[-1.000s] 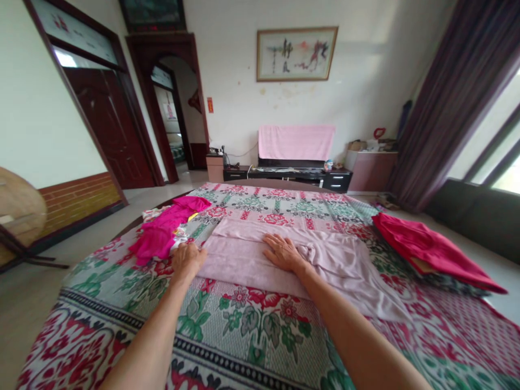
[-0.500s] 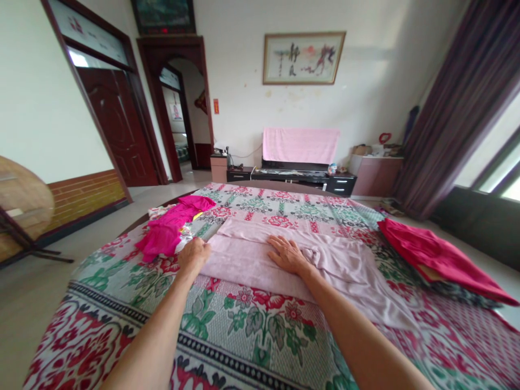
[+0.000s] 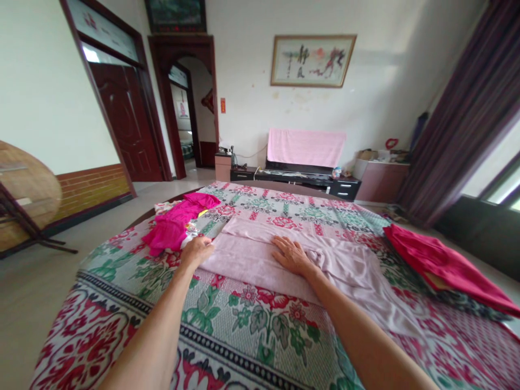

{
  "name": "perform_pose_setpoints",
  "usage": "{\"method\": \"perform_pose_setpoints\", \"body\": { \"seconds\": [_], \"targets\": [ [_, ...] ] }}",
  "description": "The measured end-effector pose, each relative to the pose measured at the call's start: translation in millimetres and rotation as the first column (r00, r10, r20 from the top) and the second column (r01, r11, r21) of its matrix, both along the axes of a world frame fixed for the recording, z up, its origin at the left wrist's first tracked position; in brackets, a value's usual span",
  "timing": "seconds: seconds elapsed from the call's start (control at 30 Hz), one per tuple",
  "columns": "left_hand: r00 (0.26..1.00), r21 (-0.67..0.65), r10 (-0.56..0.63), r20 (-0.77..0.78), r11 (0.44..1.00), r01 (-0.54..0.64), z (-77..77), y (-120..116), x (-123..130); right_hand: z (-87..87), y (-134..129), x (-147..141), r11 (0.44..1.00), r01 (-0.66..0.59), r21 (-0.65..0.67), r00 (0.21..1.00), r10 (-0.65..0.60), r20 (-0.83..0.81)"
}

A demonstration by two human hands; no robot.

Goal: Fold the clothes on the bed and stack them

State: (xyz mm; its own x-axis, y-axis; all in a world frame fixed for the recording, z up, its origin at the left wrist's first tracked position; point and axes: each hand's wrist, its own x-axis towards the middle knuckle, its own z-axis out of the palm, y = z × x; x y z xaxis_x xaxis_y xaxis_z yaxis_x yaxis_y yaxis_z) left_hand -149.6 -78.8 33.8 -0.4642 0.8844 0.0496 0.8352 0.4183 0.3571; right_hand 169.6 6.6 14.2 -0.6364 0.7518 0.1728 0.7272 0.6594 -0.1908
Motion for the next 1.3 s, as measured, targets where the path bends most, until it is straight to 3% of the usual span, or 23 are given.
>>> {"method": "perform_pose_setpoints", "body": {
  "seconds": [0.13, 0.43, 0.63, 0.77, 0.93, 1.07, 1.3],
  "targets": [
    [0.996, -0.066, -0.089, -0.023, 0.994, 0.087, 3.0, 1.1, -2.4, -2.0, 1.5, 0.3, 1.0, 0.01, -0.004, 1.0, -0.01, 0.004],
    [0.997, -0.172, -0.059, -0.056, 0.984, 0.049, 2.7, 12.4, -7.5, -2.4, 0.5, 0.5, 1.0, 0.006, -0.015, 1.0, -0.006, -0.011],
    [0.998, -0.176, -0.048, -0.049, 0.984, 0.039, 1.4, 13.8, -9.5, 4.6, 19.8, -12.4, 0.997, 0.034, -0.071, 0.999, -0.034, 0.003],
    [1.0, -0.157, -0.029, -0.009, 0.987, 0.027, 1.1, 11.3, -9.3, 19.5, 30.1, -51.2, 0.996, 0.081, -0.041, 0.991, -0.085, -0.1],
    [1.0, -0.099, 0.007, 0.027, 0.995, -0.005, 0.3, 9.6, -8.6, 31.6, 30.3, -123.5, 1.0, -0.008, -0.008, 0.976, 0.006, -0.219],
    [0.999, -0.068, 0.029, 0.024, 0.997, -0.028, 0.0, 8.2, -6.7, 34.5, 32.9, -170.3, 0.999, -0.038, -0.013, 0.979, 0.034, -0.203],
    [0.998, -0.057, 0.04, 0.056, 0.998, -0.037, -0.1, 6.4, -4.6, 27.6, 47.1, -211.8, 0.982, 0.133, -0.136, 0.988, -0.143, -0.065]
  ]
}}
